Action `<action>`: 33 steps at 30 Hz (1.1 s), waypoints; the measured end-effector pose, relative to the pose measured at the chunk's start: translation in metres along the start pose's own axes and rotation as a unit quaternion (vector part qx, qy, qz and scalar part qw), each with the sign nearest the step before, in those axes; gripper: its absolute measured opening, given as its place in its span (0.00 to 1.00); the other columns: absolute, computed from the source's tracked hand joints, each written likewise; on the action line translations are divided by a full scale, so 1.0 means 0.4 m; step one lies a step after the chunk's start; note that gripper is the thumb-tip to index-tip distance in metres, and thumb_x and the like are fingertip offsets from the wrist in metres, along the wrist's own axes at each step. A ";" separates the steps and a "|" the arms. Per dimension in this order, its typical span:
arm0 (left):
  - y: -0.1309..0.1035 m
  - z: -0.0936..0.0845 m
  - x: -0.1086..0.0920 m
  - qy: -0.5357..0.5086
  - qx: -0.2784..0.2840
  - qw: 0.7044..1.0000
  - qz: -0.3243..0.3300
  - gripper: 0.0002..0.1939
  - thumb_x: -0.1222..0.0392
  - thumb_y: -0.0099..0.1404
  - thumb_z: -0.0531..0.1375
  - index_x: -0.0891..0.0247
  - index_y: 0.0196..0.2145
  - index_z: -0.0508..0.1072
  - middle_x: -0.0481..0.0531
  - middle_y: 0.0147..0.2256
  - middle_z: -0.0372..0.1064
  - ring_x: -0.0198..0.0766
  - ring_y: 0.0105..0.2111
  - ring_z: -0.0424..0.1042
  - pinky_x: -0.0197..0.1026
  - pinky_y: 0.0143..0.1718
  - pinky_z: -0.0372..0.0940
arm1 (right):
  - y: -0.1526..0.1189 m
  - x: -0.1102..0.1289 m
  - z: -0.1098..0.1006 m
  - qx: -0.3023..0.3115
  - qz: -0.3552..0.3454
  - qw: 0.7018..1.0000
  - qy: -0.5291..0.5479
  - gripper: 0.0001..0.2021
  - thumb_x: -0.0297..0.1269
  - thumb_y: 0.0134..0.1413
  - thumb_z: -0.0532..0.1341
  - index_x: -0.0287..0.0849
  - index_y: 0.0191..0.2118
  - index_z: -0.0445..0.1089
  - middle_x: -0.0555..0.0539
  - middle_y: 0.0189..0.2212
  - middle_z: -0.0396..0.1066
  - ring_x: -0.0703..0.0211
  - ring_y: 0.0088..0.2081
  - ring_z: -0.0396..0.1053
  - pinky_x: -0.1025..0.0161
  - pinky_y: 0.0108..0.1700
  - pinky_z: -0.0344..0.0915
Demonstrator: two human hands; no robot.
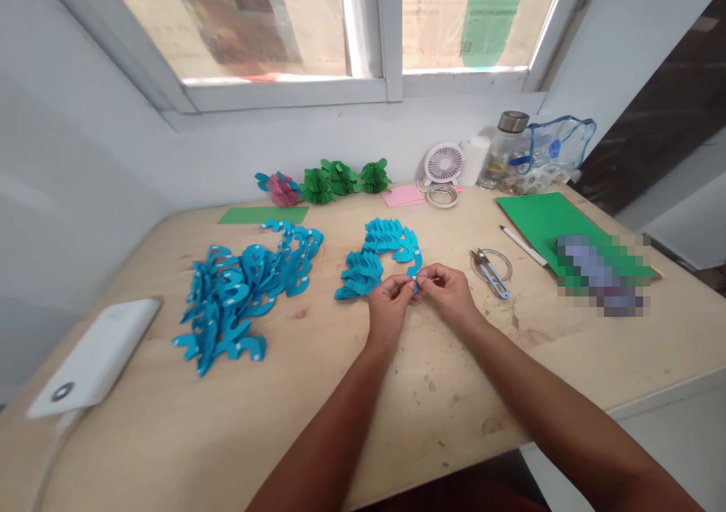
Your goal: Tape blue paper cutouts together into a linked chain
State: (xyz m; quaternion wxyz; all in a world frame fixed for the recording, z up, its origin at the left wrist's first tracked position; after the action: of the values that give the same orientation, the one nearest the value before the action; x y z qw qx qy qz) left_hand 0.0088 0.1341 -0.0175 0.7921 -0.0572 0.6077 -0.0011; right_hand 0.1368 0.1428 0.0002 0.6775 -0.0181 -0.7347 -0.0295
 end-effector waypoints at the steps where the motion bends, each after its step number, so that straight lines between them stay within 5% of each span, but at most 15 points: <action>1: 0.000 0.000 0.000 0.001 -0.001 1.000 0.001 0.07 0.60 0.49 0.62 0.67 0.25 0.73 0.47 0.23 0.69 0.31 0.22 0.68 0.35 0.26 0.66 | -0.001 0.000 0.000 -0.001 0.001 1.000 -0.001 0.06 0.37 0.41 0.62 0.40 0.25 0.69 0.50 0.22 0.69 0.64 0.22 0.64 0.66 0.26 0.60; 10: -0.001 -0.009 -0.005 0.037 -0.018 0.999 0.025 0.06 0.60 0.50 0.62 0.66 0.24 0.74 0.49 0.23 0.70 0.34 0.25 0.68 0.35 0.26 0.65 | -0.003 0.012 0.000 -0.005 -0.024 0.999 -0.036 0.06 0.37 0.42 0.60 0.40 0.24 0.69 0.49 0.23 0.71 0.63 0.23 0.65 0.66 0.26 0.61; 20: -0.014 -0.028 -0.056 0.174 -0.063 0.976 0.116 0.06 0.60 0.50 0.59 0.63 0.20 0.74 0.47 0.21 0.70 0.35 0.24 0.66 0.35 0.28 0.61 | -0.034 0.083 0.012 -0.017 -0.148 0.968 -0.203 0.06 0.32 0.47 0.57 0.43 0.26 0.71 0.46 0.29 0.72 0.58 0.33 0.67 0.62 0.35 0.62; 33: -0.012 -0.037 -0.054 0.190 -0.084 0.971 0.116 0.06 0.64 0.49 0.58 0.63 0.18 0.73 0.46 0.19 0.68 0.34 0.22 0.64 0.35 0.26 0.58 | -0.012 -0.003 0.002 -0.021 -0.034 0.994 -0.097 0.09 0.36 0.46 0.58 0.43 0.24 0.74 0.48 0.27 0.76 0.56 0.30 0.71 0.62 0.33 0.64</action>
State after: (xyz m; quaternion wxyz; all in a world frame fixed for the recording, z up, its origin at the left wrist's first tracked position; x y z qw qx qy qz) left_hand -0.0109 0.1295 -0.0002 0.6493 -0.0519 0.7474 0.1309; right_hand 0.1359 0.1381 -0.0010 0.6013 -0.0102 -0.7962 -0.0663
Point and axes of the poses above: each hand's wrist, its own y-axis towards the middle knuckle, its own z-axis out of the palm, x = y × z, the point moved 10 cm from there along y, towards the middle knuckle
